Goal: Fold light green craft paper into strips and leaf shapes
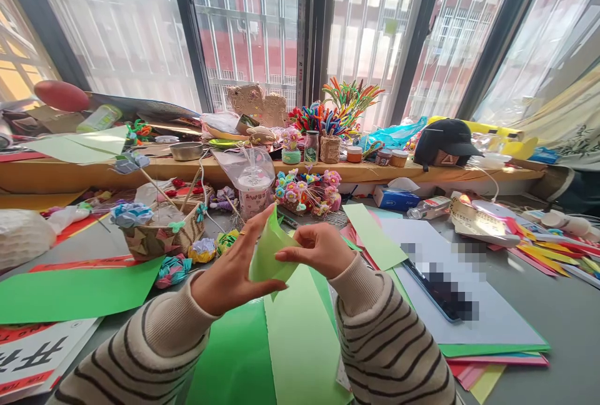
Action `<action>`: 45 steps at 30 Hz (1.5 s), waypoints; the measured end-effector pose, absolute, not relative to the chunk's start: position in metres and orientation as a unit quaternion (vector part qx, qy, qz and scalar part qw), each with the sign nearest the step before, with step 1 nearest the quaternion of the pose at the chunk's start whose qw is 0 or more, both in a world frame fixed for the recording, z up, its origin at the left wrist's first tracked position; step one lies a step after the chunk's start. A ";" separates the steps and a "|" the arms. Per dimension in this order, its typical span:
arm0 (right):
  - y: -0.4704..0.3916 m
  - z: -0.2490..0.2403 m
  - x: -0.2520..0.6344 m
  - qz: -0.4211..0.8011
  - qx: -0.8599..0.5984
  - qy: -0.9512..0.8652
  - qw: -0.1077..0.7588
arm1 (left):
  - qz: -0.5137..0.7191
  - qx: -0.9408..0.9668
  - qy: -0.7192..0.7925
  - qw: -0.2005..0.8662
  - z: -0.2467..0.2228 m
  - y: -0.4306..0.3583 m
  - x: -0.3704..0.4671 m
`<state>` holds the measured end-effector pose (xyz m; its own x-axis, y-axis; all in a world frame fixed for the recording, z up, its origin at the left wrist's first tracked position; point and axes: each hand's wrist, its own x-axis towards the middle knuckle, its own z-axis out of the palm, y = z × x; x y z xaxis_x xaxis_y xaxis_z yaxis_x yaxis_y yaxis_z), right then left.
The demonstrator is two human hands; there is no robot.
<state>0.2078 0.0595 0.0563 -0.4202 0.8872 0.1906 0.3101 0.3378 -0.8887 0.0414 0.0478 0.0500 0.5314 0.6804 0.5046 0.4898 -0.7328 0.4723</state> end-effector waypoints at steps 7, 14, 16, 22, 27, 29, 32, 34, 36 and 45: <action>0.063 0.053 0.208 0.549 -0.305 -0.706 0.328 | 0.286 0.805 0.251 0.454 0.049 0.057 0.026; 0.069 0.037 0.199 0.632 -0.256 -0.672 0.290 | 0.272 0.742 0.268 0.551 0.040 0.053 0.004; 0.069 0.034 0.199 0.650 -0.260 -0.655 0.285 | 0.301 0.700 0.295 0.577 0.035 0.051 -0.003; 0.067 0.011 0.224 0.668 -0.319 -0.614 0.273 | 0.301 0.571 0.477 0.596 0.001 0.058 -0.026; 0.064 -0.030 0.247 0.664 -0.455 -0.472 0.360 | 0.197 0.513 0.503 0.667 -0.028 0.056 -0.042; 0.063 -0.040 0.248 0.646 -0.476 -0.462 0.379 | 0.161 0.517 0.499 0.677 -0.032 0.054 -0.043; 0.061 -0.046 0.244 0.629 -0.470 -0.495 0.372 | 0.179 0.549 0.518 0.632 -0.030 0.056 -0.040; 0.060 -0.046 0.242 0.615 -0.465 -0.518 0.370 | 0.211 0.593 0.554 0.546 -0.029 0.060 -0.036; 0.059 -0.048 0.241 0.601 -0.465 -0.532 0.373 | 0.233 0.635 0.578 0.457 -0.031 0.065 -0.031; 0.062 -0.058 0.241 0.557 -0.508 -0.525 0.397 | 0.250 0.654 0.558 0.445 -0.035 0.063 -0.026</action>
